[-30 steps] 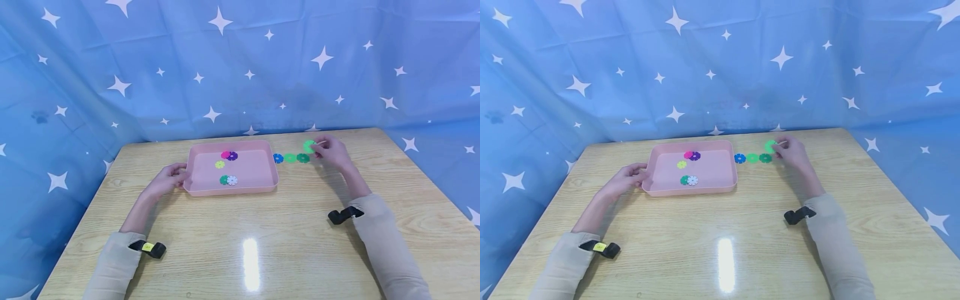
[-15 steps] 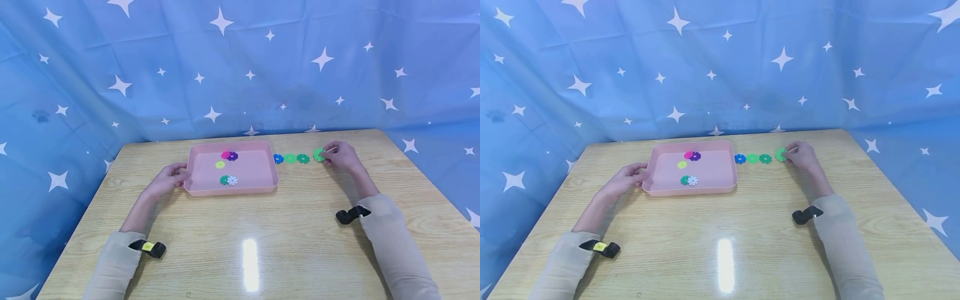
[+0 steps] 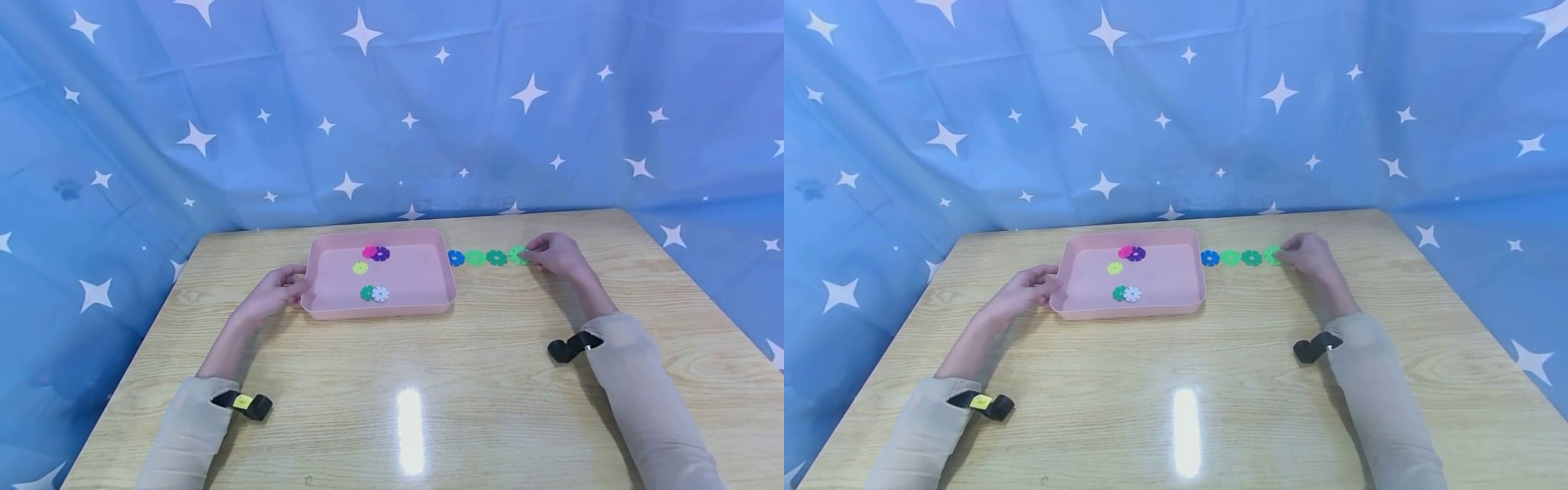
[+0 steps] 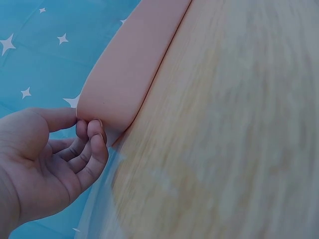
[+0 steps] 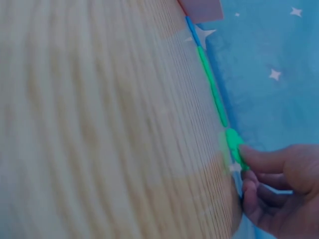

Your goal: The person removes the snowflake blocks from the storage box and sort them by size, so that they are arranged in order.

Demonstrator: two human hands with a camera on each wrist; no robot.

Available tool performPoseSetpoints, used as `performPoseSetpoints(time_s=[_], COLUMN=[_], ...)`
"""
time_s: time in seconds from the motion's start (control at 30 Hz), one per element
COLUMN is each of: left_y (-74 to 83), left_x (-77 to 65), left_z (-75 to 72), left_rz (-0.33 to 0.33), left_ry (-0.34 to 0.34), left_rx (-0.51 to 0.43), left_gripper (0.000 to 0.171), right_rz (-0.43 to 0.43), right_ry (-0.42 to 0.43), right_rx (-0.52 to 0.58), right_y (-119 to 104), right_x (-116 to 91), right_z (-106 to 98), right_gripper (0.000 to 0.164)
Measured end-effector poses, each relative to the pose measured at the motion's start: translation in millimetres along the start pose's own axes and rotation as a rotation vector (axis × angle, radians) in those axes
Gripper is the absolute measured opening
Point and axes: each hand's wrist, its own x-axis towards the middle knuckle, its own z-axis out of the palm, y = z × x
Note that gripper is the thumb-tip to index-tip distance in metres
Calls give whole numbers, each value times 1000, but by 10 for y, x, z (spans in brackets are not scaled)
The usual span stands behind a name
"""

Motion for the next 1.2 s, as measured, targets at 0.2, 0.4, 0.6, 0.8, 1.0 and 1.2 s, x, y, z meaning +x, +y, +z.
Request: performPoseSetpoints(time_s=[0.2,0.4,0.6,0.8,1.0,1.2], left_y=[-2,-3,0,-11,-16,-10], left_x=[9,17,20,8,-2,1], left_z=[1,6,1,-2,4,11], left_rz=[6,3,0,-4,-3,3], left_ry=[2,-2,-1,4,3,5], left_rx=[-8,-8,-14,-13,-21,-18], left_gripper=[52,52,52,53,53,53], right_rz=[-12,-20,-26,-85,-163,-241], right_ry=[-5,-17,-28,-10,-1,4], right_rx=[-22,-19,11,4,37,48], right_y=[9,10,-42,-207,-452,-695], right_x=[23,22,-4,-12,-29,0], right_z=[12,3,-20,15,91,219], right_gripper=[37,38,43,43,38,34])
